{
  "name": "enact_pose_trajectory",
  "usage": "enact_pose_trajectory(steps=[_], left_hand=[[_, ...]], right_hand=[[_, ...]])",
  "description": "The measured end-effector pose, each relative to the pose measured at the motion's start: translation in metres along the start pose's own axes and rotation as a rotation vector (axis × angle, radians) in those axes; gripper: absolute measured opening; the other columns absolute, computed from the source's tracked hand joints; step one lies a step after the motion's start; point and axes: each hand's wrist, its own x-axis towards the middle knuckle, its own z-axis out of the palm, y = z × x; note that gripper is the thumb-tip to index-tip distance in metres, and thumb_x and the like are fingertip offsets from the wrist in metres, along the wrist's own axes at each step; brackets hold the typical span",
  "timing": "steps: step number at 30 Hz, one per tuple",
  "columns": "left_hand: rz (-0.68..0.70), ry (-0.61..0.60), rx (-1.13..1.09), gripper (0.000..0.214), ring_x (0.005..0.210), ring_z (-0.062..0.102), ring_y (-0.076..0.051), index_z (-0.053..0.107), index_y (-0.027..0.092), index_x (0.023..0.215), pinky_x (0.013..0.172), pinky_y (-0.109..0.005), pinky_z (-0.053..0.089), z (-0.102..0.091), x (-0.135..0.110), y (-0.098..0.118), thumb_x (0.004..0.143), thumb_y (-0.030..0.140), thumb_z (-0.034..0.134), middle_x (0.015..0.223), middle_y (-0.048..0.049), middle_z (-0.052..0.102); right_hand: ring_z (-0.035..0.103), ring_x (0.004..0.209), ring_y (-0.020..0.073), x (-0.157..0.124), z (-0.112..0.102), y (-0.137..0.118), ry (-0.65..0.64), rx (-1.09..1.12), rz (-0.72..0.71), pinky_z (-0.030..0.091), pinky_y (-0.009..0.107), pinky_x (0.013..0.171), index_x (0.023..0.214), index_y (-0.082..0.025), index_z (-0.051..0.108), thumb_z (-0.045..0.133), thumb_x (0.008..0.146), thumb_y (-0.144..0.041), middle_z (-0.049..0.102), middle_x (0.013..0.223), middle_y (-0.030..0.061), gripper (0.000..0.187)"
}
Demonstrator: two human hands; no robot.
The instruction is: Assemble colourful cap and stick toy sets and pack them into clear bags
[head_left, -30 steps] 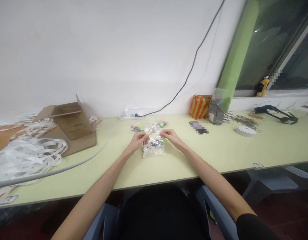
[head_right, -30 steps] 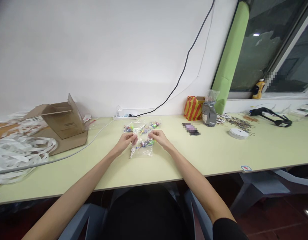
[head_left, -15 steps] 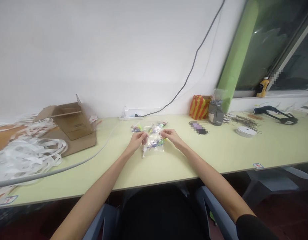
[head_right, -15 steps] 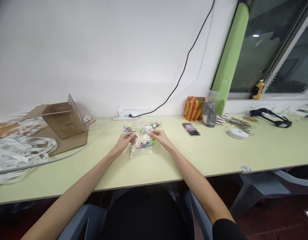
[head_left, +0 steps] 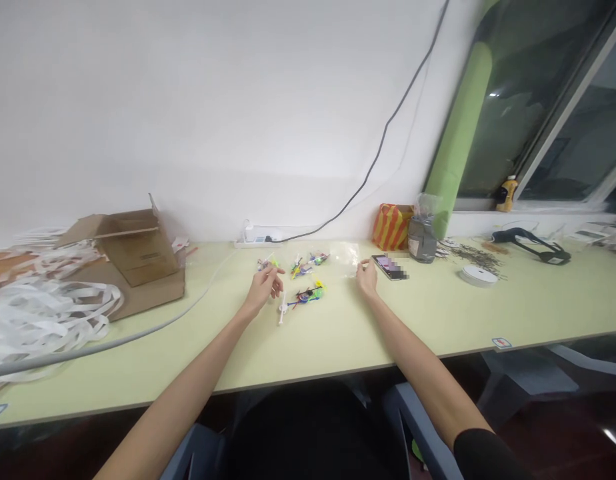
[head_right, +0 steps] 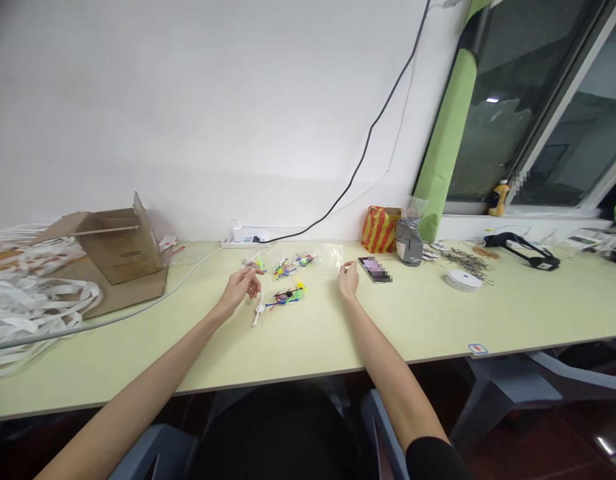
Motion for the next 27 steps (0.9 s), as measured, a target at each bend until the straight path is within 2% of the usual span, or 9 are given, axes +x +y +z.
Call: enact_pose_trajectory(steps=[3,5,9,11,13,16,20,23,27], left_hand=[[0.109,-0.045,0.223,0.04,0.045,0.052,-0.013,0.065,0.017,0.098,0.048,-0.023,0.039,0.004,-0.006,0.0,0.093,0.054,0.049,0.056,0.001,0.06],[0.177,-0.08,0.408,0.033,0.05,0.052,-0.014,0.067,0.02,0.096,0.053,-0.024,0.038,0.007,-0.011,-0.001,0.095,0.046,0.047,0.058,0.0015,0.06],[0.231,-0.169,0.589,0.03,0.055,0.053,-0.016,0.069,0.023,0.099,0.058,-0.025,0.036,0.011,-0.016,-0.001,0.096,0.039,0.044,0.062,0.0019,0.061],[0.257,-0.175,0.612,0.029,0.056,0.052,-0.016,0.069,0.022,0.102,0.058,-0.026,0.034,0.011,-0.016,-0.001,0.095,0.038,0.045,0.062,0.0023,0.059],[0.273,-0.188,0.625,0.028,0.056,0.05,-0.015,0.069,0.022,0.103,0.058,-0.025,0.033,0.01,-0.016,0.0,0.092,0.039,0.05,0.061,0.0032,0.056],[0.279,-0.257,0.632,0.027,0.055,0.048,-0.015,0.068,0.022,0.106,0.056,-0.025,0.031,0.009,-0.016,0.002,0.084,0.035,0.059,0.06,0.005,0.052],[0.266,-0.297,0.623,0.029,0.053,0.046,-0.015,0.07,0.024,0.104,0.055,-0.026,0.03,0.009,-0.016,-0.001,0.077,0.025,0.06,0.057,0.0055,0.051],[0.243,-0.199,0.642,0.025,0.052,0.047,-0.016,0.069,0.024,0.097,0.054,-0.027,0.029,0.008,-0.014,-0.006,0.075,0.022,0.06,0.053,0.0052,0.05],[0.179,-0.057,0.675,0.012,0.046,0.048,-0.015,0.065,0.023,0.09,0.052,-0.026,0.028,0.008,-0.011,-0.011,0.083,0.028,0.057,0.047,0.0055,0.052]], right_hand=[[0.062,0.083,0.03,0.007,-0.002,0.008,0.095,-0.156,0.084,0.04,0.037,0.076,0.117,-0.016,0.052,0.042,0.092,-0.037,0.067,0.085,0.0133,0.035],[0.059,0.099,0.0338,0.01,0.0,0.006,0.063,-0.255,0.07,0.039,0.039,0.082,0.124,-0.013,0.052,0.045,0.093,-0.036,0.067,0.1,0.0189,0.04],[0.046,0.123,0.037,0.009,0.007,-0.006,0.064,-0.398,-0.142,0.036,0.043,0.095,0.128,-0.013,0.055,0.05,0.094,-0.033,0.055,0.129,0.0242,0.04],[0.051,0.115,0.0326,0.001,0.012,-0.014,-0.079,-0.34,-0.293,0.037,0.041,0.095,0.121,-0.016,0.06,0.048,0.096,-0.031,0.06,0.123,0.0196,0.032],[0.056,0.102,0.0277,-0.01,0.021,-0.024,-0.307,-0.26,-0.427,0.039,0.038,0.091,0.106,-0.019,0.066,0.048,0.097,-0.032,0.067,0.108,0.0137,0.024],[0.056,0.093,0.025,-0.029,0.037,-0.036,-0.504,-0.227,-0.506,0.04,0.036,0.087,0.089,-0.021,0.07,0.055,0.096,-0.036,0.07,0.092,0.009,0.022],[0.058,0.086,0.0223,-0.037,0.05,-0.04,-0.529,-0.21,-0.437,0.041,0.032,0.08,0.088,-0.02,0.073,0.063,0.088,-0.028,0.071,0.084,0.0063,0.013],[0.059,0.079,0.0199,-0.033,0.048,-0.035,-0.507,-0.189,-0.364,0.041,0.03,0.073,0.088,-0.019,0.073,0.062,0.084,-0.022,0.07,0.08,0.0048,0.012],[0.06,0.077,0.0191,-0.029,0.04,-0.031,-0.475,-0.183,-0.308,0.04,0.029,0.071,0.088,-0.018,0.072,0.06,0.083,-0.019,0.071,0.082,0.0055,0.013]])
